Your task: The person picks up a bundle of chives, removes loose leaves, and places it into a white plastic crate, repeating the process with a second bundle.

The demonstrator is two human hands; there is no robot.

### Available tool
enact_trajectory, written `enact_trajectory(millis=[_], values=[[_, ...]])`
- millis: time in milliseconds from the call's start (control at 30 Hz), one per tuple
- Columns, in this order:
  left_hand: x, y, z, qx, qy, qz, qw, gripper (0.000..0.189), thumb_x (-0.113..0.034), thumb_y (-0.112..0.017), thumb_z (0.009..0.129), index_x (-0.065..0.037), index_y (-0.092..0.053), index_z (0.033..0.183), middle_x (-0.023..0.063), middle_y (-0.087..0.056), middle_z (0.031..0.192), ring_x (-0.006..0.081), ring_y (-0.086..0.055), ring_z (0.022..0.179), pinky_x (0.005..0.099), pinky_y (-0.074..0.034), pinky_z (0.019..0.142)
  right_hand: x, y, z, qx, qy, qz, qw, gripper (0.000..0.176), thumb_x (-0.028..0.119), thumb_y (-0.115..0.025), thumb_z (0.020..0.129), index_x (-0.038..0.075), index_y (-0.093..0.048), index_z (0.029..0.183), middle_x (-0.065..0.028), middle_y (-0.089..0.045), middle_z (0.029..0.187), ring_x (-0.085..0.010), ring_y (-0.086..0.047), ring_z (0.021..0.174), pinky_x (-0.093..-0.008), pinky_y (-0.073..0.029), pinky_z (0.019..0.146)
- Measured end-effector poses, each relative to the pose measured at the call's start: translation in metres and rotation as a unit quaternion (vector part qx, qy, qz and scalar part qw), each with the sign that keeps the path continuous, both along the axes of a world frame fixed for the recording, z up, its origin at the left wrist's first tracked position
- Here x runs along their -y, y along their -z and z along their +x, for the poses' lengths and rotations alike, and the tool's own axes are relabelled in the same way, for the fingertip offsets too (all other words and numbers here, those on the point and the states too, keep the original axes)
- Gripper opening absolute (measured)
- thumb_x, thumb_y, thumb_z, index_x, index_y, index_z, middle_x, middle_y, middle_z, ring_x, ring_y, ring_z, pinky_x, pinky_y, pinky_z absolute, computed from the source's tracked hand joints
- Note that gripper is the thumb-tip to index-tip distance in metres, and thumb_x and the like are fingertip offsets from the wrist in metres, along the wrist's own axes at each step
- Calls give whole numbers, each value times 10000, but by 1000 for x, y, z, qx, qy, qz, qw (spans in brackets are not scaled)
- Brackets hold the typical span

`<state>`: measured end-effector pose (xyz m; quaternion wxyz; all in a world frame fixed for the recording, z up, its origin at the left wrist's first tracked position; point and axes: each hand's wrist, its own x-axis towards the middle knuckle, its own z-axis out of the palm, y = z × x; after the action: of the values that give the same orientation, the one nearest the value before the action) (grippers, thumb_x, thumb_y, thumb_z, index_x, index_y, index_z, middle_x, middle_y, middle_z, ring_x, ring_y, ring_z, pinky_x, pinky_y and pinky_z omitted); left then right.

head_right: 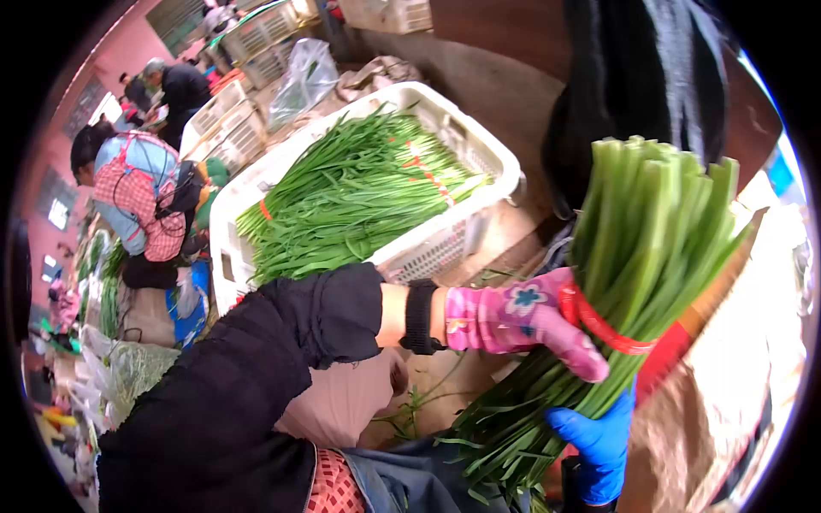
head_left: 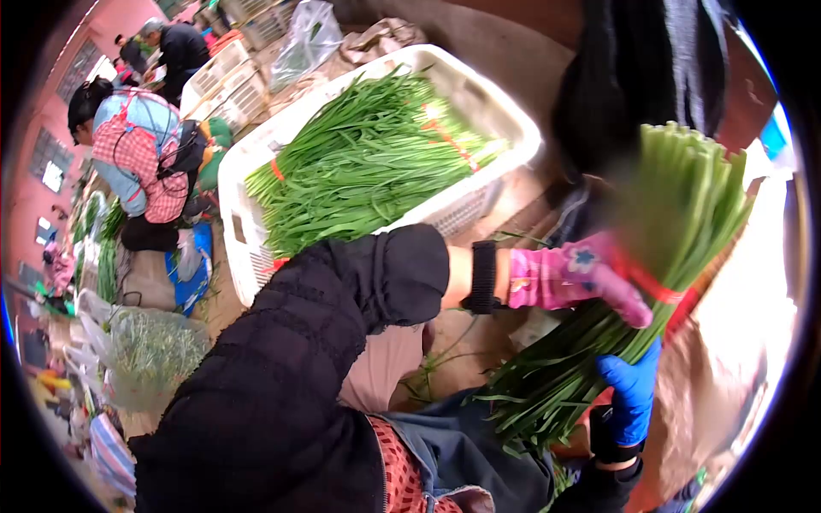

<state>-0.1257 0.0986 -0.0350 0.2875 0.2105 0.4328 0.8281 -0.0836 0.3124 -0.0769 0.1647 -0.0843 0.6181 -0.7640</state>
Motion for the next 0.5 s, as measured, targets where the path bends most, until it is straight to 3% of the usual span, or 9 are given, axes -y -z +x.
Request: enact_trajectory(millis=[67,100,233,267,333,367,433,500], values=[[16,8,-14,0,-27,-17,1000,745,-125,-839,703,-56,-455,1337,107,-532,1290,216,-479,1223,366,-396,1043,20,9,-22,-15,8,21,1000,855,224,-917,594,-31,-479,1283,-101,-638,1112,-204,-639,975,-348,-518,860],[24,11,-16,-4,-47,-24,999,764,-140,-838,707,-55,-439,1353,111,-515,1309,216,-466,1235,365,-386,1050,20,17,-34,-8,-30,57,998,827,215,-904,606,-29,-482,1274,-103,-631,1108,-206,-636,966,-342,-522,842],[56,14,11,-76,-176,-52,980,843,-203,-836,726,-53,-375,1415,125,-450,1383,217,-413,1281,358,-347,1075,64,8,-34,-3,24,12,1000,766,157,-853,638,-25,-475,1279,-102,-626,1080,-193,-637,904,-321,-533,771],[71,14,25,-108,-220,-82,966,863,-218,-835,730,-52,-359,1431,129,-433,1402,217,-399,1293,357,-338,1081,71,14,-43,-28,7,17,999,671,147,-801,682,-30,-503,1257,-96,-635,1057,-176,-637,877,-315,-533,741],[95,0,54,-181,-273,-223,918,917,-226,-821,751,-45,-279,1468,138,-392,1433,218,-377,1314,352,-322,1093,117,-38,-22,-47,-36,40,997,449,113,-700,769,-35,-574,1173,-78,-657,1013,-163,-639,853,-277,-516,758],[114,-12,71,-222,-283,-308,881,951,-218,-808,768,-38,-215,1489,143,-368,1446,219,-367,1324,349,-315,1098,123,-45,-10,-36,-35,11,999,453,94,-687,779,-30,-558,1194,-80,-659,1018,-162,-640,864,-269,-509,778],[127,1,82,-171,-245,-130,946,892,-234,-784,799,-23,-242,1476,125,-348,1464,211,-360,1337,341,-312,1102,136,-44,-13,-67,-82,24,994,524,63,-738,757,-12,-523,1228,-99,-653,1061,-170,-637,900,-300,-517,799],[142,9,92,-75,-294,-189,934,842,-234,-768,818,-15,-271,1462,112,-374,1454,203,-381,1330,331,-315,1103,151,-37,-6,-80,-87,25,993,638,50,-808,700,-6,-487,1249,-107,-645,1087,-187,-637,950,-323,-517,857]])
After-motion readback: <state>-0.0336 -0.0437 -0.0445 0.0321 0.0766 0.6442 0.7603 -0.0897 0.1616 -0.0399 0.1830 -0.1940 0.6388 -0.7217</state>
